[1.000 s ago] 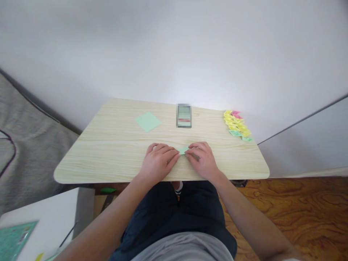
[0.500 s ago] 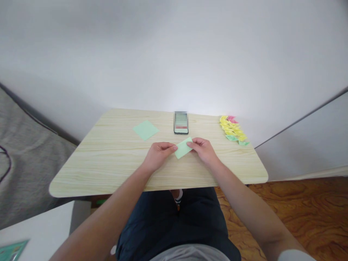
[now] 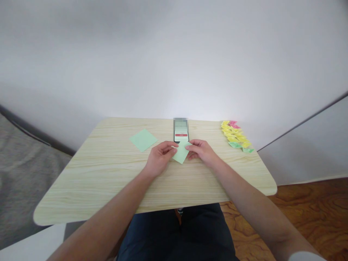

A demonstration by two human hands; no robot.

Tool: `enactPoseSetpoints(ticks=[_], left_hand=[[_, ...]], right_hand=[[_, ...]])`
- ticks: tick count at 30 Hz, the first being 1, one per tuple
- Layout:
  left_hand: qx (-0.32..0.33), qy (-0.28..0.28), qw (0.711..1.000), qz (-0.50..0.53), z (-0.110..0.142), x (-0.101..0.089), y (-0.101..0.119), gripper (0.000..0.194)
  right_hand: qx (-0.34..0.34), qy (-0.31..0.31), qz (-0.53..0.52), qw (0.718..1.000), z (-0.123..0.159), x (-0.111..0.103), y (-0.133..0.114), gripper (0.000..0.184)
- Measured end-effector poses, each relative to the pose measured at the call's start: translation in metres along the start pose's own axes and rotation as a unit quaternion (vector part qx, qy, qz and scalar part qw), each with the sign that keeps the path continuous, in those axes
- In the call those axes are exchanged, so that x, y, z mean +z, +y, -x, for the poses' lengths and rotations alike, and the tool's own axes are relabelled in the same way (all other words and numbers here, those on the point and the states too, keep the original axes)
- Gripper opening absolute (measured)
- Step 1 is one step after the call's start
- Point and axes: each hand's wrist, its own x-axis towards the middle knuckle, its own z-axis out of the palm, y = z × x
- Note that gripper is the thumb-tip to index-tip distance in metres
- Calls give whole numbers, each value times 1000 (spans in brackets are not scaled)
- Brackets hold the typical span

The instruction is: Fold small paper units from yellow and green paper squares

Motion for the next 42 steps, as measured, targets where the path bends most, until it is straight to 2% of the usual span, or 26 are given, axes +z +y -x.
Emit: enactPoseSetpoints(ticks=[3, 8, 13, 20, 24, 30, 32, 35, 39, 42], left_hand=[[-11, 22, 1000, 7, 3, -1, 1, 32], [-42, 15, 998, 41, 8, -1, 6, 48], [-73, 10, 996, 43, 7, 0, 3, 24], [-57, 63, 996, 8, 6, -1, 0, 25], [-60, 70, 995, 25, 6, -1, 2, 25], [-69, 56, 993, 78, 7, -2, 1, 28], [-62, 65, 992, 88, 6, -3, -2, 29], [-58, 79, 988, 119, 4, -7, -6, 28], [-68, 78, 980, 171, 2, -9, -8, 28], [-71, 69, 978, 185, 2, -9, -6, 27]], right_hand=[[9, -17, -9, 1000, -6, 6, -4, 32], [-11, -30, -18, 999, -15, 12, -6, 26], [-53, -36, 5, 998, -12, 14, -3, 18], [-66, -27, 14, 997, -4, 16, 6, 25], [-74, -19, 19, 997, -4, 16, 8, 19], [-61, -40, 37, 997, -2, 17, 8, 17], [-89, -30, 33, 995, -1, 17, 7, 20], [-181, -7, 44, 982, 2, 16, 3, 37], [-274, -38, 174, 945, 8, 16, -1, 53], [-306, -56, 237, 920, 11, 18, -2, 47]])
